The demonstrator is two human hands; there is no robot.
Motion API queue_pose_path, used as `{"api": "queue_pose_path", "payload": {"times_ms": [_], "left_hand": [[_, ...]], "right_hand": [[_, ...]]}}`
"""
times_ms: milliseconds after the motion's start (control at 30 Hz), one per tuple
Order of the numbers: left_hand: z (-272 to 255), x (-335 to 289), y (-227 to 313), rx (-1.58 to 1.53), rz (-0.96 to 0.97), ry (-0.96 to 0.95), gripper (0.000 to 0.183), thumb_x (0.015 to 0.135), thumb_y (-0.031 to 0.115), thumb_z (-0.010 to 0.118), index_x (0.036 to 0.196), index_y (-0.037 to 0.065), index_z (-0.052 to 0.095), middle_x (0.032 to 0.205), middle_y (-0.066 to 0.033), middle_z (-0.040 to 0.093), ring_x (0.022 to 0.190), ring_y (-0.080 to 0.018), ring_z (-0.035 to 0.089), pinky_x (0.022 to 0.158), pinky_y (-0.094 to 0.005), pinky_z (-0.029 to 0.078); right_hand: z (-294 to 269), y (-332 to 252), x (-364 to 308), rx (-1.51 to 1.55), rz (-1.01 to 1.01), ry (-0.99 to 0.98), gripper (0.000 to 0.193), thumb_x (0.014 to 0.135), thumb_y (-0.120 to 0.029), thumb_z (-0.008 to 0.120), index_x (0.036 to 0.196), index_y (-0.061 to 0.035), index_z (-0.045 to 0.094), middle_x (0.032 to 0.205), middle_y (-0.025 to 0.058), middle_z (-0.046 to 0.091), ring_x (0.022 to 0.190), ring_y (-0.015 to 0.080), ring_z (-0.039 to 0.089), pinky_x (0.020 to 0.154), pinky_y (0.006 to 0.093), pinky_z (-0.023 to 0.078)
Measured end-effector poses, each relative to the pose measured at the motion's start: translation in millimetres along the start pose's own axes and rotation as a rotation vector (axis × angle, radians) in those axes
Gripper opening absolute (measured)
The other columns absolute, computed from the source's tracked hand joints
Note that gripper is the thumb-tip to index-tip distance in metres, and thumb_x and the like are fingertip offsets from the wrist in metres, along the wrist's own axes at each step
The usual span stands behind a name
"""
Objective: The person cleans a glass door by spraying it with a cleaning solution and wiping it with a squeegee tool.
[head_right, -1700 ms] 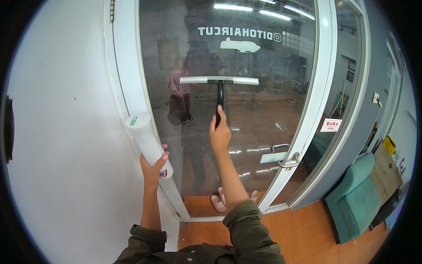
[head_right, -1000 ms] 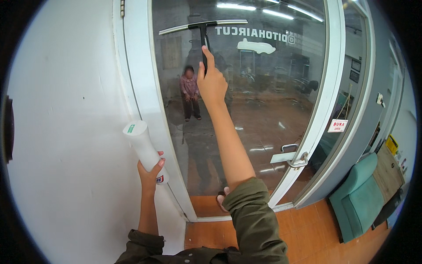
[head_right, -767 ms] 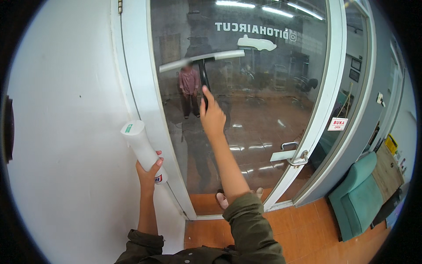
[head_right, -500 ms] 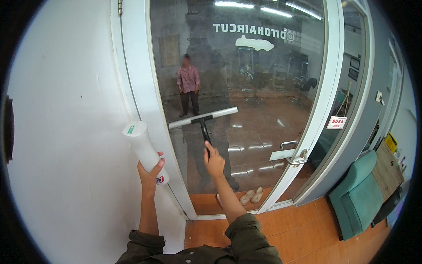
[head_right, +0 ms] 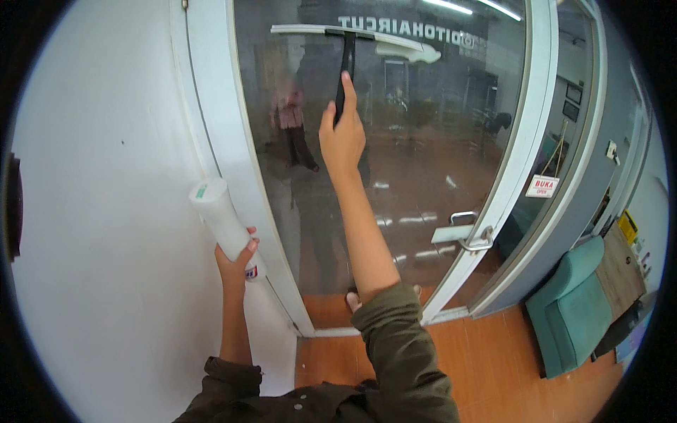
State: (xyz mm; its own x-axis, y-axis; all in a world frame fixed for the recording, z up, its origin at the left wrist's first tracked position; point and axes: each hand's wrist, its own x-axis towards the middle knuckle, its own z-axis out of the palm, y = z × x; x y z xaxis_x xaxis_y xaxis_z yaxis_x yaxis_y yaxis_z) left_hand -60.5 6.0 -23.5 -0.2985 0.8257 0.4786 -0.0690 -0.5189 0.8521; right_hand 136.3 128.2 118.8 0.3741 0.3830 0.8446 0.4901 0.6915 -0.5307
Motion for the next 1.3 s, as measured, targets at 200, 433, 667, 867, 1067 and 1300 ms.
{"api": "queue_pose_path", "payload": {"times_ms": [200, 433, 667, 867, 1067, 1300], "left_hand": [[1, -4, 0, 0.025, -0.011, -0.027, 0.043, 0.071, 0.012, 0.073, 0.107, -0.003, 0.054, 0.098, -0.0121, 0.064, 0.087, -0.0168, 0.059, 0.079, -0.0296, 0.046], [8, -7, 1, 0.017, -0.006, -0.021, 0.042, 0.071, 0.012, 0.073, 0.106, -0.003, 0.055, 0.098, -0.0114, 0.064, 0.088, -0.0167, 0.059, 0.079, -0.0294, 0.046], [7, -12, 14, 0.041, 0.061, -0.042, 0.04, 0.071, 0.011, 0.073, 0.104, -0.002, 0.055, 0.097, -0.0113, 0.064, 0.084, -0.0155, 0.06, 0.076, -0.0285, 0.048], [4, -16, 29, -0.004, 0.031, 0.007, 0.039, 0.07, 0.01, 0.074, 0.102, -0.002, 0.055, 0.095, -0.0107, 0.064, 0.081, -0.0139, 0.06, 0.074, -0.0285, 0.048], [-6, -21, 27, 0.03, 0.033, -0.007, 0.041, 0.071, 0.01, 0.07, 0.107, -0.002, 0.054, 0.098, -0.0115, 0.063, 0.082, -0.0165, 0.061, 0.074, -0.0293, 0.049], [-18, -26, 22, 0.014, 0.023, 0.026, 0.039, 0.07, 0.008, 0.073, 0.102, -0.004, 0.055, 0.097, -0.0112, 0.065, 0.082, -0.0147, 0.06, 0.075, -0.0285, 0.048]], "right_hand": [[-3, 50, -36, -0.178, -0.091, -0.032, 0.055, 0.083, -0.011, 0.054, 0.135, -0.0254, 0.039, 0.097, 0.015, 0.065, 0.076, 0.0349, 0.062, 0.065, 0.0408, 0.048], [-23, 101, -147, -0.162, -0.005, -0.1, 0.047, 0.08, -0.008, 0.059, 0.126, -0.0178, 0.05, 0.099, 0.0142, 0.065, 0.078, 0.0321, 0.064, 0.066, 0.0386, 0.049], [-12, 64, -112, -0.019, -0.303, 0.201, 0.043, 0.084, -0.005, 0.056, 0.126, -0.0092, 0.049, 0.109, 0.018, 0.061, 0.088, 0.0334, 0.063, 0.07, 0.0366, 0.049], [16, -32, 19, -0.041, -0.072, -0.043, 0.049, 0.09, -0.012, 0.048, 0.137, -0.0193, 0.034, 0.104, 0.0209, 0.061, 0.075, 0.035, 0.062, 0.068, 0.0396, 0.047], [34, 5, -8, -0.232, -0.1, -0.113, 0.049, 0.089, -0.013, 0.05, 0.136, -0.0207, 0.036, 0.1, 0.0157, 0.064, 0.079, 0.0362, 0.062, 0.068, 0.0417, 0.047], [18, 99, -161, -0.224, -0.07, -0.044, 0.048, 0.084, -0.014, 0.057, 0.13, -0.0236, 0.045, 0.083, 0.012, 0.057, 0.071, 0.0356, 0.059, 0.059, 0.0445, 0.047]]}}
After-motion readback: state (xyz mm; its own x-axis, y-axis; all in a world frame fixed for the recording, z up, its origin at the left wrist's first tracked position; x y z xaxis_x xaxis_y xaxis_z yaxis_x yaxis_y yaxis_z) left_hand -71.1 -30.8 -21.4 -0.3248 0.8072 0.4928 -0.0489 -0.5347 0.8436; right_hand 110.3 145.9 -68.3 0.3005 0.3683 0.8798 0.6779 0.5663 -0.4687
